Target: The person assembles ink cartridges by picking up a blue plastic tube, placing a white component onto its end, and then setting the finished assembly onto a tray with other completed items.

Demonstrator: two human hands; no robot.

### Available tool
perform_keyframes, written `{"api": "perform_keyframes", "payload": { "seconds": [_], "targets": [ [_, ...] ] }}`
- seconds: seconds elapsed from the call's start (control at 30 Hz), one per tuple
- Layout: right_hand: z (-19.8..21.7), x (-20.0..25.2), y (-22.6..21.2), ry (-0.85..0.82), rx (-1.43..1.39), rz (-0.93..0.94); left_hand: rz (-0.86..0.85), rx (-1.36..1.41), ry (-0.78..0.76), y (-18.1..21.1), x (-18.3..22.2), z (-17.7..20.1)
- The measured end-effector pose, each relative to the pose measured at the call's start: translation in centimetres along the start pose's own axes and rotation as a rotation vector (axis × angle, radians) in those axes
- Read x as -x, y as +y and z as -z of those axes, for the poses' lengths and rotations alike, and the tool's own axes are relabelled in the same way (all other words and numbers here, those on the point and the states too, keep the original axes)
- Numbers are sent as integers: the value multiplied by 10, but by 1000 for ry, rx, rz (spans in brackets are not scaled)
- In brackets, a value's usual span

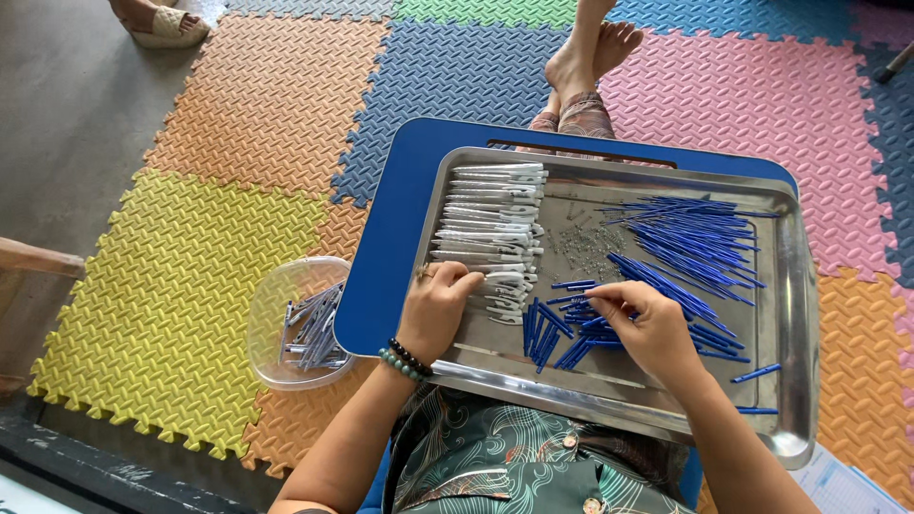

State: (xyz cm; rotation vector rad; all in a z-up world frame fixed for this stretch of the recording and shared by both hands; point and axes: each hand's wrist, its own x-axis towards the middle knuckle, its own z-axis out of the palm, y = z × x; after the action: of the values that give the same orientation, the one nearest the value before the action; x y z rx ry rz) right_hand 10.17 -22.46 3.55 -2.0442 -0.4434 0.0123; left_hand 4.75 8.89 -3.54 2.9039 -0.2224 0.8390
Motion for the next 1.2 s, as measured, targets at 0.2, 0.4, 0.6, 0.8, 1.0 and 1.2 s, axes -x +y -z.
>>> {"api": "perform_keyframes", "payload": {
  "seconds": [0.2, 0.4, 0.6, 0.8, 1.0, 1.2],
  "targets": [
    [6, -5, -38, 196, 94, 346, 219, 677, -104, 55, 13, 22],
    [-5, -3, -35, 179, 113, 430, 301, 822, -109, 71, 3, 51],
    [-5, 1, -34, 161, 153, 457, 282, 750, -152, 74, 4, 61],
    [-4, 7, -29, 150, 237, 488, 271, 731, -189, 79, 10, 60],
    [-4, 15, -17, 136, 282, 466, 270, 766, -234, 84, 12, 57],
    [-3, 18, -26, 90, 103, 352, 327, 953, -256, 90, 11, 53]
  ]
}}
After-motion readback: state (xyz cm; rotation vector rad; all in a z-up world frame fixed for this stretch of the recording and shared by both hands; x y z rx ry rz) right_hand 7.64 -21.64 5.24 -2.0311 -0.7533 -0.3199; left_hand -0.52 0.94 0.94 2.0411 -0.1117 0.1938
